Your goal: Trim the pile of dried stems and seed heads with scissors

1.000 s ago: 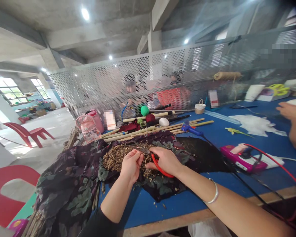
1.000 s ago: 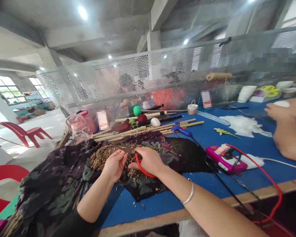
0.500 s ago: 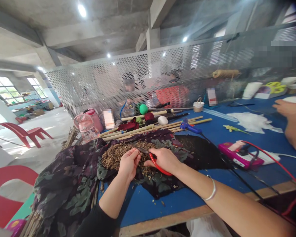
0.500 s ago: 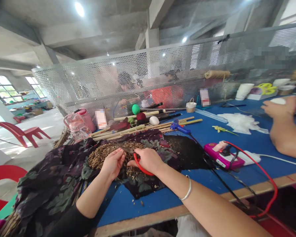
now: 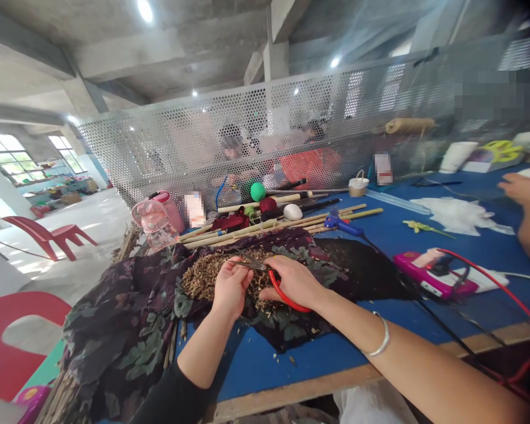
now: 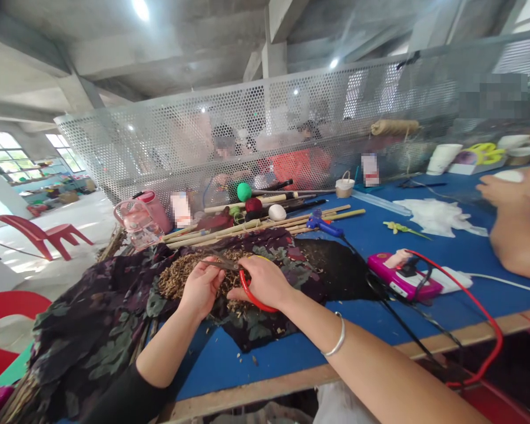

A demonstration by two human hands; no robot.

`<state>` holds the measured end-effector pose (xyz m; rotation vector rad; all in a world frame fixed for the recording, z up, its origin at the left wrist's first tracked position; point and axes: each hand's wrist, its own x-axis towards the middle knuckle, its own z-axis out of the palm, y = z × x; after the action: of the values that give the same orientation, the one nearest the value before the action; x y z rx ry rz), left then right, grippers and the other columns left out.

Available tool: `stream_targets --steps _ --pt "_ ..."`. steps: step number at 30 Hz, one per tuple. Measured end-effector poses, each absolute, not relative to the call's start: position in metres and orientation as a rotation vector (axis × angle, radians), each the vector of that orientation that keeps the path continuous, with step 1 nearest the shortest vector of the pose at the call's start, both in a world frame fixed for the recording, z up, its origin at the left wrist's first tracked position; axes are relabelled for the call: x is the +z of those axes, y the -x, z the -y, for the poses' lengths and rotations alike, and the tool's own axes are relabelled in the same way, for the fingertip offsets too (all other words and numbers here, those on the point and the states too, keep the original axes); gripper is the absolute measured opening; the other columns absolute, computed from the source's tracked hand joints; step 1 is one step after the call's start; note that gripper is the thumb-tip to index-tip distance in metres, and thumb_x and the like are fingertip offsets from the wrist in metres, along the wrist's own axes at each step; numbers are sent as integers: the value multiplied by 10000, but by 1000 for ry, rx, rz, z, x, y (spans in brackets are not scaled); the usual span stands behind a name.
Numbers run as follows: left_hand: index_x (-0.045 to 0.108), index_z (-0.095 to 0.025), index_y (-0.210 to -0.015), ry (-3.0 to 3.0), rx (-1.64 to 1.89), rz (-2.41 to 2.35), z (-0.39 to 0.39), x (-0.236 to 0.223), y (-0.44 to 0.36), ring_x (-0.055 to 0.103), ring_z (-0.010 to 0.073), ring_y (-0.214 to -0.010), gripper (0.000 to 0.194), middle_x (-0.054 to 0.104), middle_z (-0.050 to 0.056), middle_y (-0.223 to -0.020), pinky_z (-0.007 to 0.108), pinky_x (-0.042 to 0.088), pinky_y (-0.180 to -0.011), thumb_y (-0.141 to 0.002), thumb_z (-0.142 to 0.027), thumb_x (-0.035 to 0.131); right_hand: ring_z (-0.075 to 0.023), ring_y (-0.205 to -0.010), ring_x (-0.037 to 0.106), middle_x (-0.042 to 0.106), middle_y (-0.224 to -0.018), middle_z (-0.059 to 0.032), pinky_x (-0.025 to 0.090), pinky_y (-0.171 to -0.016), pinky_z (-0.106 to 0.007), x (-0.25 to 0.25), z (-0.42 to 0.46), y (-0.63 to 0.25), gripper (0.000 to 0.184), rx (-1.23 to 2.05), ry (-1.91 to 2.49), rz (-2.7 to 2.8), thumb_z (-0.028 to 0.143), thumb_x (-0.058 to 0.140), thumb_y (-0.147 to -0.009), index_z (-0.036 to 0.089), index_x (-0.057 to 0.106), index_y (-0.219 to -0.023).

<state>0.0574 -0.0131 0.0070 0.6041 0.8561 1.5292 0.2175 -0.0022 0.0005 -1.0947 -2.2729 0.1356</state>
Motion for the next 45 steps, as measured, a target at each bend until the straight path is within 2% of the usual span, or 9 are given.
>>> stream_targets --steps 7,14,21,28,32,38,45 --pt "409 -190 -794 -663 1546 -888 15 4 -59 572 48 -550 377 573 -49 -642 146 485 -559 -605 -103 725 -222 -787 557 586 -815 -71 433 -720 -328 3 2 -217 572 65 1088 2275 580 661 -633 165 566 -1015" --pt "433 -168 -742 -700 1562 -943 16 6 -58 554 31 -554 323 563 -46 -674 133 475 -553 -605 -128 723 -221 -757 584 614 -785 -64 433 -666 -307 4 4 -217 550 9 1157 2297 644 594 -659 189 588 -967" --pt "362 -174 -662 -671 1553 -981 13 1 -57 534 25 -529 369 517 -64 -628 135 476 -555 -605 -107 719 -214 -738 610 636 -747 -52 424 -635 -281 3 5 -216 506 43 1235 2311 652 583 -665 210 590 -911" --pt "405 -182 -737 -608 1561 -931 14 0 -60 543 28 -541 309 522 -62 -621 144 493 -592 -649 -77 681 -211 -713 626 654 -742 -42 420 -602 -266 0 6 -215 435 143 1273 2285 621 576 -694 222 581 -867" --pt "392 -187 -750 -604 1563 -893 15 1 -59 548 32 -533 333 531 -63 -619 147 490 -588 -637 -88 690 -208 -717 625 656 -764 -40 434 -618 -269 -1 5 -216 433 190 1253 2271 599 587 -699 219 578 -905" --pt "352 -192 -702 -713 1602 -916 15 2 -59 548 41 -542 379 525 -76 -614 167 483 -593 -596 -117 709 -241 -884 602 643 -909 -95 454 -750 -321 -1 7 -212 557 137 1156 2268 597 618 -669 177 561 -1030" --pt "340 -197 -696 -794 1609 -944 15 0 -61 548 51 -543 376 529 -80 -605 184 469 -589 -592 -157 700 -233 -835 618 656 -860 -83 444 -705 -300 0 7 -212 525 166 1218 2261 597 611 -679 193 577 -1011"
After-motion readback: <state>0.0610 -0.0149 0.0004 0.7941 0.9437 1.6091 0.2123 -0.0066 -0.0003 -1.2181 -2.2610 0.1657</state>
